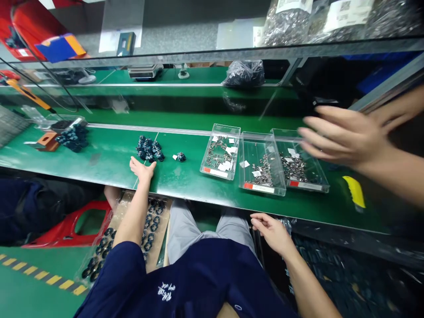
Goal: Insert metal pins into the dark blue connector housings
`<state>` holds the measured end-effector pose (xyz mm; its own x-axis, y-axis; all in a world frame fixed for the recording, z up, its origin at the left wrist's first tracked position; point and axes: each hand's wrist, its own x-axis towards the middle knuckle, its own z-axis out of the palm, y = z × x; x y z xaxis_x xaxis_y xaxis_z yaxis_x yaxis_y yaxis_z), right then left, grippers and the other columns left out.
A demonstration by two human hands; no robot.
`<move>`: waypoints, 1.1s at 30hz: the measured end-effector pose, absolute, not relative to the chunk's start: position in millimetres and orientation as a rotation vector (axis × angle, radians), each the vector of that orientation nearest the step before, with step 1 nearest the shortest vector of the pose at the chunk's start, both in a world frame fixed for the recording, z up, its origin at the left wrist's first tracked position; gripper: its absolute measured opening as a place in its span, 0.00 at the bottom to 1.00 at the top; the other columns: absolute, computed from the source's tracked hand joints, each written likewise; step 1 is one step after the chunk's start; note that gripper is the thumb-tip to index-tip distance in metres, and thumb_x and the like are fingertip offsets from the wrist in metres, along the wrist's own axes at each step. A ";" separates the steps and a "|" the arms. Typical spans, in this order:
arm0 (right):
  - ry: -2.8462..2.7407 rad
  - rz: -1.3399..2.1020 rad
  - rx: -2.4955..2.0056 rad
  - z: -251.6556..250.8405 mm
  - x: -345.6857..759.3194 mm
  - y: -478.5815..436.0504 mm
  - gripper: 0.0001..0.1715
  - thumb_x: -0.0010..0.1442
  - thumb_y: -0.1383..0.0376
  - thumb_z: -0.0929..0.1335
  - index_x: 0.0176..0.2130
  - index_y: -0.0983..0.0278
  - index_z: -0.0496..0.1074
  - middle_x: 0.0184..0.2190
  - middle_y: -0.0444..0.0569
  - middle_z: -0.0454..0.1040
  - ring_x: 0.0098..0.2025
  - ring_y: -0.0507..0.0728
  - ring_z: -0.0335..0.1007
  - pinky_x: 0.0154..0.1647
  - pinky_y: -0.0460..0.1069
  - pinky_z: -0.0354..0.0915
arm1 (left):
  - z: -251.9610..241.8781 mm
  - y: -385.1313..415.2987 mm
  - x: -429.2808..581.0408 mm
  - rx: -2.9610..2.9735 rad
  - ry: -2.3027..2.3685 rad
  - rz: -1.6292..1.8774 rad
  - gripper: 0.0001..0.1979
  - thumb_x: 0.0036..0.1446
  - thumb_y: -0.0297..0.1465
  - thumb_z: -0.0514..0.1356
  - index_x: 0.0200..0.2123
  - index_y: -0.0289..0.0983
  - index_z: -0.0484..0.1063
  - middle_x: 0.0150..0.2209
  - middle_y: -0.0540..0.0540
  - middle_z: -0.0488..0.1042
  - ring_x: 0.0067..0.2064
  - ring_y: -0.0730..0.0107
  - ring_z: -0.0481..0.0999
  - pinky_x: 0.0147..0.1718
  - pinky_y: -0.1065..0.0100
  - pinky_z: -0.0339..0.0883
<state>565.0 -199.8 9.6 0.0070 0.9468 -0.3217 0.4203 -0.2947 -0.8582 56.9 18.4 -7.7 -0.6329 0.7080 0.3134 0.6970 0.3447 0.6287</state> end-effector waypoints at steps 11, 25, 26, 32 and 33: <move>-1.391 1.317 -1.713 9.5 560.0 -192.2 0.28 0.53 0.46 0.70 0.42 0.66 0.77 0.30 0.53 0.79 0.32 0.59 0.76 0.29 0.50 0.69 | 14.2 50.2 177.2 1.859 2.079 0.823 0.26 0.56 0.36 0.65 0.57 0.35 0.69 0.53 0.36 0.75 0.54 0.55 0.75 0.52 0.62 0.68; -1.276 1.378 -1.827 23.4 551.4 -189.4 0.30 0.46 0.45 0.72 0.39 0.65 0.79 0.29 0.53 0.79 0.30 0.58 0.76 0.28 0.49 0.71 | 22.6 22.3 -47.3 1.160 2.605 1.159 0.25 0.51 0.37 0.65 0.52 0.33 0.73 0.43 0.41 0.79 0.44 0.60 0.77 0.52 0.60 0.67; -1.235 1.364 -1.862 25.5 551.5 -190.0 0.30 0.44 0.45 0.73 0.38 0.64 0.79 0.28 0.53 0.79 0.29 0.59 0.76 0.27 0.49 0.71 | 17.1 29.6 -56.4 1.162 2.578 1.137 0.25 0.50 0.36 0.66 0.51 0.32 0.74 0.44 0.39 0.79 0.45 0.59 0.77 0.54 0.59 0.67; -1.081 1.280 -1.990 13.0 565.1 -204.7 0.30 0.39 0.45 0.74 0.36 0.64 0.80 0.26 0.53 0.79 0.26 0.59 0.75 0.24 0.49 0.70 | -8.7 61.1 -65.9 1.236 2.360 1.117 0.32 0.49 0.30 0.66 0.59 0.33 0.68 0.50 0.39 0.77 0.41 0.64 0.79 0.48 0.63 0.72; -1.060 1.241 -2.008 7.2 574.0 -209.9 0.31 0.39 0.45 0.73 0.36 0.64 0.79 0.25 0.54 0.79 0.25 0.59 0.74 0.23 0.49 0.69 | -11.1 62.6 -65.4 1.238 2.330 1.115 0.34 0.48 0.28 0.65 0.60 0.34 0.67 0.51 0.39 0.77 0.40 0.65 0.79 0.46 0.64 0.72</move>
